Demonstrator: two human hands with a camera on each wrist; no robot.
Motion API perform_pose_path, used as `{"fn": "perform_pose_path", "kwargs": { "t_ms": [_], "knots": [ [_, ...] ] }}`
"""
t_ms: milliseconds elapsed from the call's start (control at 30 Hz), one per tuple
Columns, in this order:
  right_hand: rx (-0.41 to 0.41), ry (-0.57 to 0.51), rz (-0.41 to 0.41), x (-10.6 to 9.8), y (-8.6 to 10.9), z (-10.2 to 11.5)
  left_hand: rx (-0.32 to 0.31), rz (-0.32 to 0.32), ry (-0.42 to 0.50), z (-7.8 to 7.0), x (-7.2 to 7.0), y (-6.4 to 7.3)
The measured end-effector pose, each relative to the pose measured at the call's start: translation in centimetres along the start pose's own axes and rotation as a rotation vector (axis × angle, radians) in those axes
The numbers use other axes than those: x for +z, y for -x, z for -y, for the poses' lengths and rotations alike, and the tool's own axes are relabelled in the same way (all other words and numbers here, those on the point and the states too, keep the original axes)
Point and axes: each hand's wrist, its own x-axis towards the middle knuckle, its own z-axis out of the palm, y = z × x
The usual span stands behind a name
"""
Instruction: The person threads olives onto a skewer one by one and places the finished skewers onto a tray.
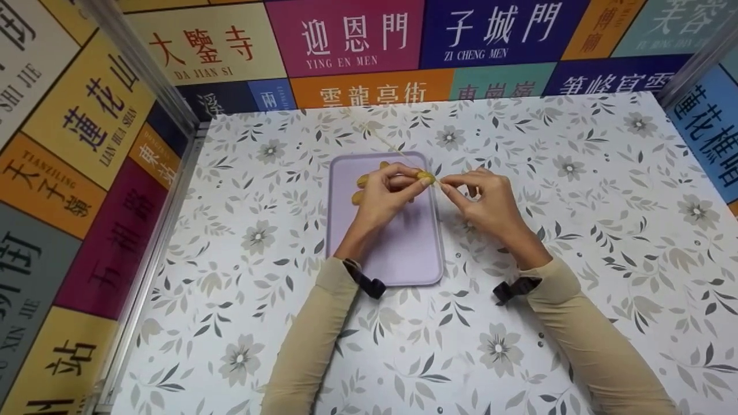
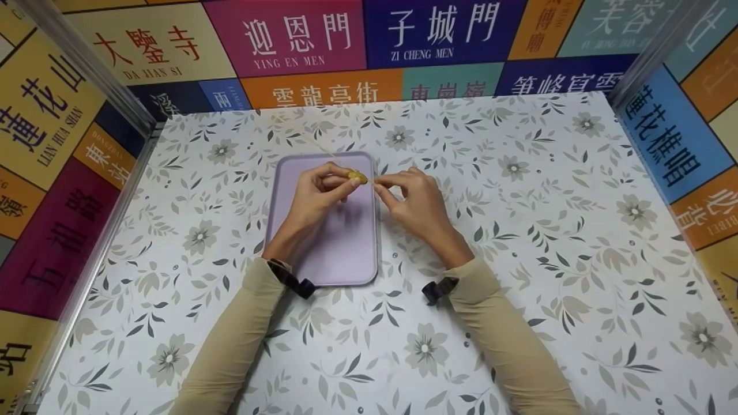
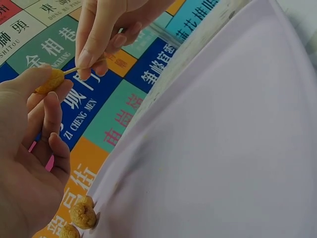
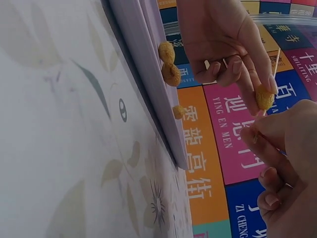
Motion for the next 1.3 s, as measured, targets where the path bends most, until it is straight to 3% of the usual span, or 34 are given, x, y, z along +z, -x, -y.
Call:
{"fn": "perform_pose_path", "kwargs": {
  "t_ms": [233, 433, 600, 733, 900, 1100, 1200, 1300],
  "knots": [
    [-0.006, 0.014, 0.009, 0.2, 0.1, 0.0, 0.001, -0.02, -0.025, 0.0, 0.1, 0.1],
    [-0.005, 0.037, -0.004, 0.6, 0.2, 0.1, 0.001, 0.006, -0.031, 0.1, 0.2, 0.1],
    [-0.015, 0.05, -0.029, 0.5, 0.2, 0.0, -0.035, 0.05, -0.07, -0.5, -0.3, 0.0],
    [-0.023, 0.043, -0.062, 0.4, 0.1, -0.3, 0.018, 0.051, -0.217, -1.5, -1.6, -0.3],
    [-0.024, 0.029, -0.08, 0.4, 0.1, -0.7, 0.072, -0.044, -0.459, -2.0, -4.1, -0.6],
    [-0.017, 0.018, -0.085, 0.5, 0.2, -0.9, -0.011, -0.071, -0.76, -1.9, -6.2, -0.4],
    [-0.007, 0.022, -0.078, 0.5, 0.2, -0.9, -0.066, -0.046, -0.852, -1.8, -6.4, -0.1],
    [0.003, 0.028, -0.072, 0.6, 0.3, -0.9, -0.061, -0.019, -0.956, -1.6, -6.1, 0.0]
  ]
}}
